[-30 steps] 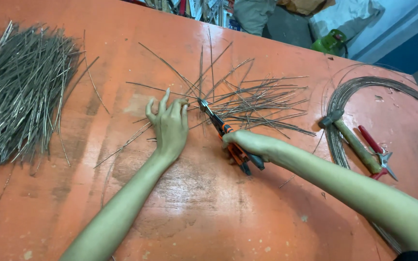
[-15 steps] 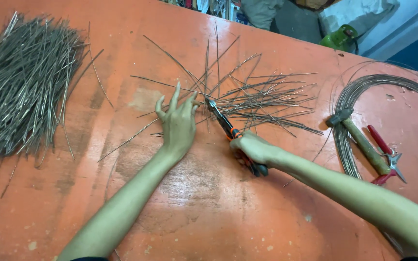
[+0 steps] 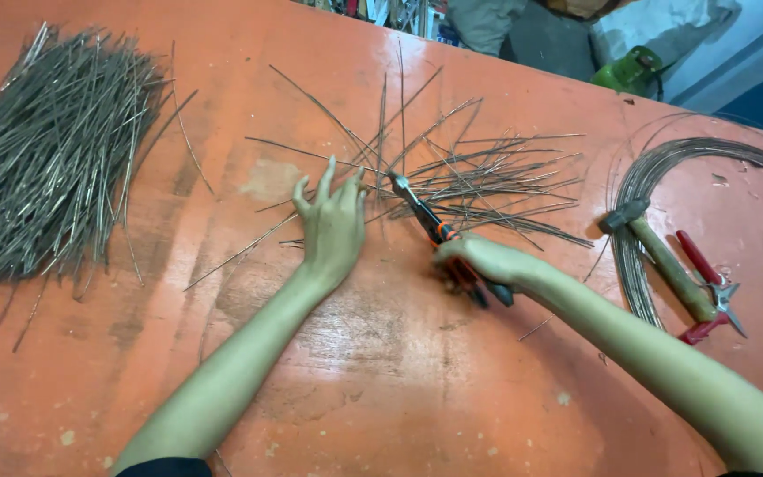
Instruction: Sorting and cutting thin metal wires into specific lengths using a wire cutter on a workbench.
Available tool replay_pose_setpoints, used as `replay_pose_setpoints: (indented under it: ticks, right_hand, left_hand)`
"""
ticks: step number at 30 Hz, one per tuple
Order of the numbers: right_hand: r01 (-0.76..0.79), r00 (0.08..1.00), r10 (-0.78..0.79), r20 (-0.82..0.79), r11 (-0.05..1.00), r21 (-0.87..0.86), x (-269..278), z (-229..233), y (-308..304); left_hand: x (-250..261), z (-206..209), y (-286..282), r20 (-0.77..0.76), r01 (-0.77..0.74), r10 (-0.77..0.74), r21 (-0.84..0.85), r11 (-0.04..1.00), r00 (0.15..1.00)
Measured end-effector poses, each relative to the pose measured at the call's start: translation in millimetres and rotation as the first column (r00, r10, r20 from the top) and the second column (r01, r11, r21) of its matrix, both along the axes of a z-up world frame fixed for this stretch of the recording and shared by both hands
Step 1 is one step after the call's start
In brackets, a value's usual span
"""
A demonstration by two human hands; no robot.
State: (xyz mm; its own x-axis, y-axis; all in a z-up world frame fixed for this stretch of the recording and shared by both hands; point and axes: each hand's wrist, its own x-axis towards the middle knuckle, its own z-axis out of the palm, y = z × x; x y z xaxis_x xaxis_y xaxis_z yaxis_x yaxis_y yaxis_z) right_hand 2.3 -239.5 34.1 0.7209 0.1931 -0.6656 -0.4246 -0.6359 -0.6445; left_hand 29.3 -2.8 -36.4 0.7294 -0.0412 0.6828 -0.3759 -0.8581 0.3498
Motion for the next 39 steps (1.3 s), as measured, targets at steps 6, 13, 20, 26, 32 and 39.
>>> replay_pose_setpoints:
  ticks: [6,13,20,26,32,39]
  right_hand:
    - [-0.109,0.743,0.567,0.354,0.625,-0.773,-42,54,9]
    - [-0.089,0.666,0.597,0.448,0.659,-0.747,-54,2,-11]
    - [0.185,0.012,0.669,0.743,0.729,-0.659,-31,-2,9]
    - [0.301,-0.188,0.707,0.682,0.702,-0.646,8,-17,-21]
    - [0.378,-0.1,0.702,0.705,0.682,-0.626,28,-23,-57]
    - [0.417,0.035,0.724,0.689,0.616,-0.668,24,-33,-51]
  left_hand:
    - [-1,2,5,-0.073,0.04,-0.045,-0.066,0.997,0.996]
    - [-10,15,-4,-0.083,0.043,-0.045,-0.02,0.999,0.996]
    - [-34,22,-46,-0.145,0.269,-0.258,0.06,0.961,0.955]
    - [-41,31,-27,-0.105,0.267,-0.254,0.139,0.954,0.962]
    - [-23,6,7,-0.189,0.204,-0.165,0.211,0.956,0.968]
    - [-11,-16,2,-0.223,0.231,-0.186,0.197,0.953,0.957]
